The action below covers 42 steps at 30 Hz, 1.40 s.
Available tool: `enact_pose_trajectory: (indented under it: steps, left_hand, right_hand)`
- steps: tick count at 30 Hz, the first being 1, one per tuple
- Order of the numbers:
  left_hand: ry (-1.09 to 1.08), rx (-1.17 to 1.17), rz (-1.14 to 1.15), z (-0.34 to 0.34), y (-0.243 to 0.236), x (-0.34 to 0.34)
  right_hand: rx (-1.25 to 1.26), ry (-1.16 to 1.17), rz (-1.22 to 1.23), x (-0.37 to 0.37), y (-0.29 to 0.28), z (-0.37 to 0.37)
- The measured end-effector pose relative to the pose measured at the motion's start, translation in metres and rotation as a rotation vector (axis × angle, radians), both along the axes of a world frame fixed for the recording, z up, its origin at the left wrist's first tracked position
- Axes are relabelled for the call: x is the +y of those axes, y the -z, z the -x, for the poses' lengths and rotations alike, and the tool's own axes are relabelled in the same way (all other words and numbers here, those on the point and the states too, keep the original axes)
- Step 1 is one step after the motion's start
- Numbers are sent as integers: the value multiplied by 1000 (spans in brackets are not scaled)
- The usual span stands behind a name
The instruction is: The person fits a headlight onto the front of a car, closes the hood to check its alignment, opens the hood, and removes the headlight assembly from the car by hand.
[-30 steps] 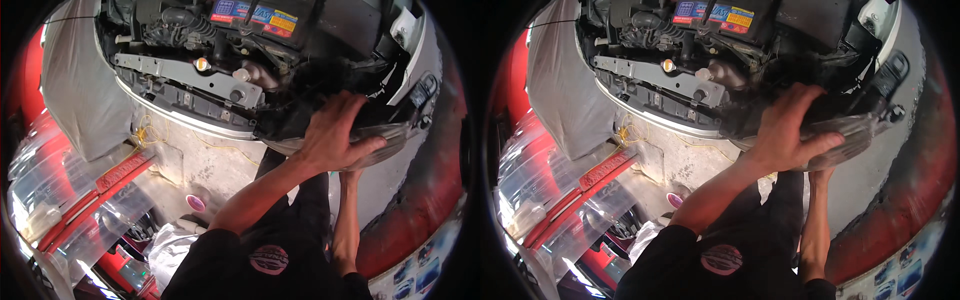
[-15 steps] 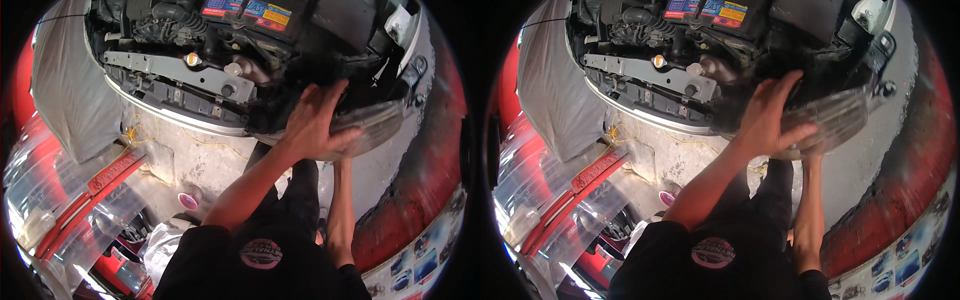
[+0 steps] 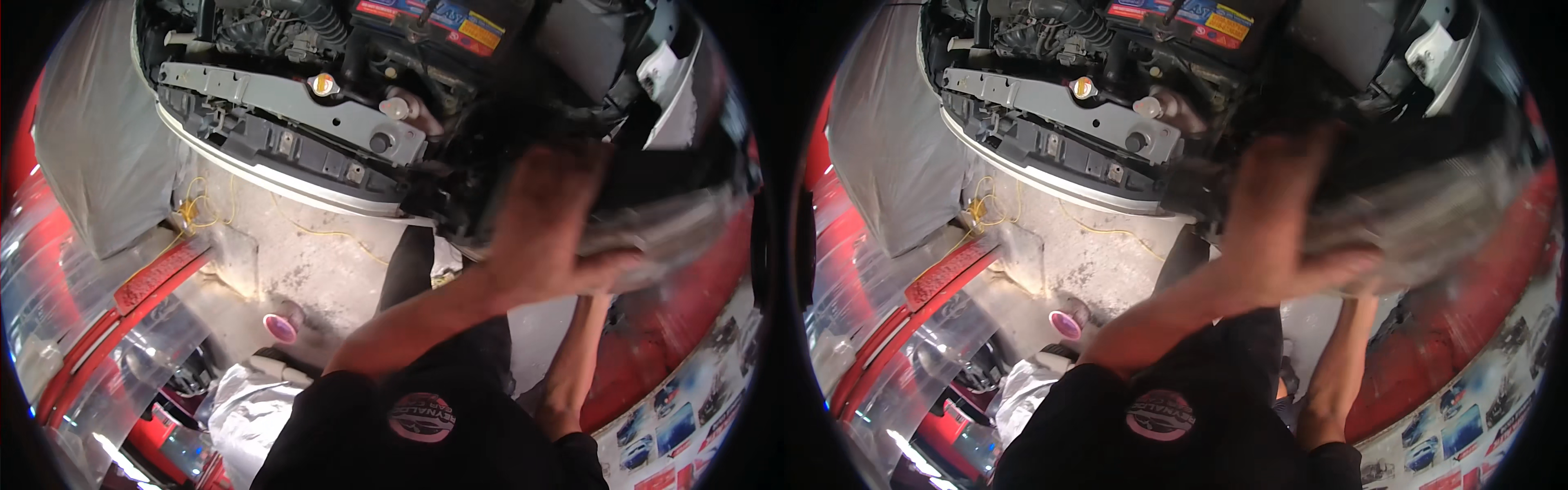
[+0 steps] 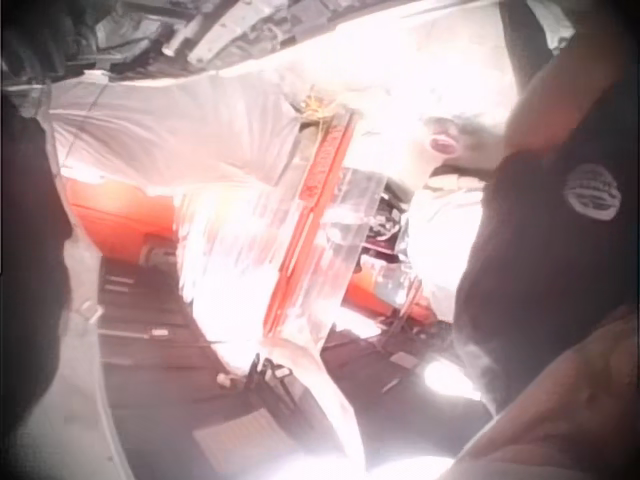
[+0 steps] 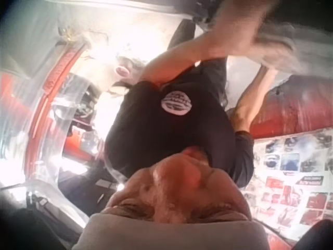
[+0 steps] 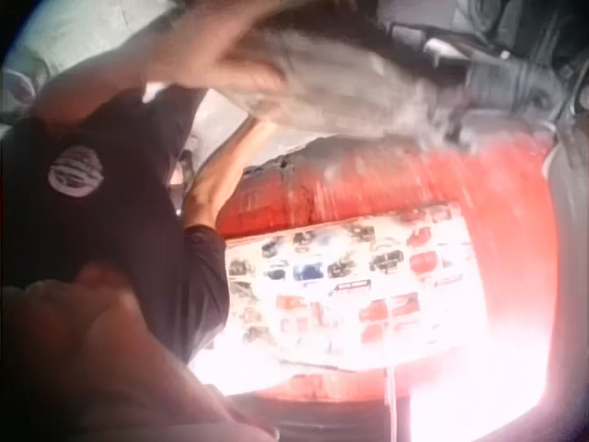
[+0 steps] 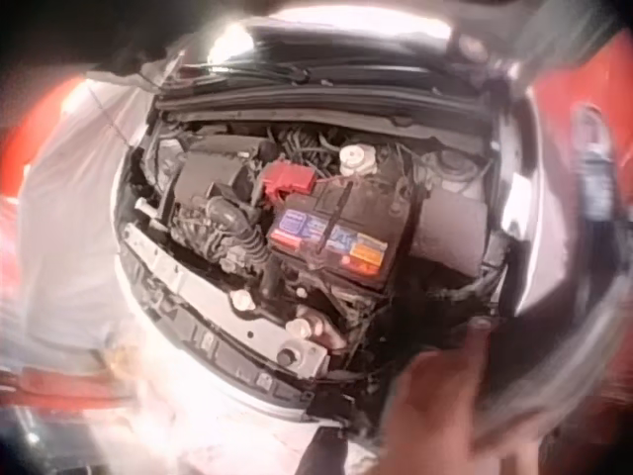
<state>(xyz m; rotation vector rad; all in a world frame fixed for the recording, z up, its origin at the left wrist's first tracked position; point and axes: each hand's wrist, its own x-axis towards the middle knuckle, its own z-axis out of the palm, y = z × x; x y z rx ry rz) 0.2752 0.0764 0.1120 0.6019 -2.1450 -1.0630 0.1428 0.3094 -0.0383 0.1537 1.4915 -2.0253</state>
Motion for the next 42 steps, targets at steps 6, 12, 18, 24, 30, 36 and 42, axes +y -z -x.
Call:
enact_pose_trajectory:
  steps: [6, 12, 18, 24, 30, 36, 42]
  left_hand:
    - [292, 113, -202, 18, -61, 85]
    - [487, 104, -248, -11, -49, 130]
    - [727, -7, -388, -44, -8, 128]
    - [1012, -122, -542, -80, 16, 110]
    - [1176, -472, -1060, -100, 66, 88]
    - [1103, -743, -1683, -147, 128, 89]
    - [1115, -865, -1297, -177, 164, 108]
  right_hand:
    - [113, 103, -134, 104, -89, -9]
    - [76, 274, -214, 172, -96, -85]
    - [35, 428, -240, 199, -95, -153]
    - [20, 531, -277, 216, -98, -210]
    - [64, 525, -665, 211, -98, -262]
    - [169, 529, -1106, 214, -51, -302]
    - [27, 448, -1216, 219, -4, -315]
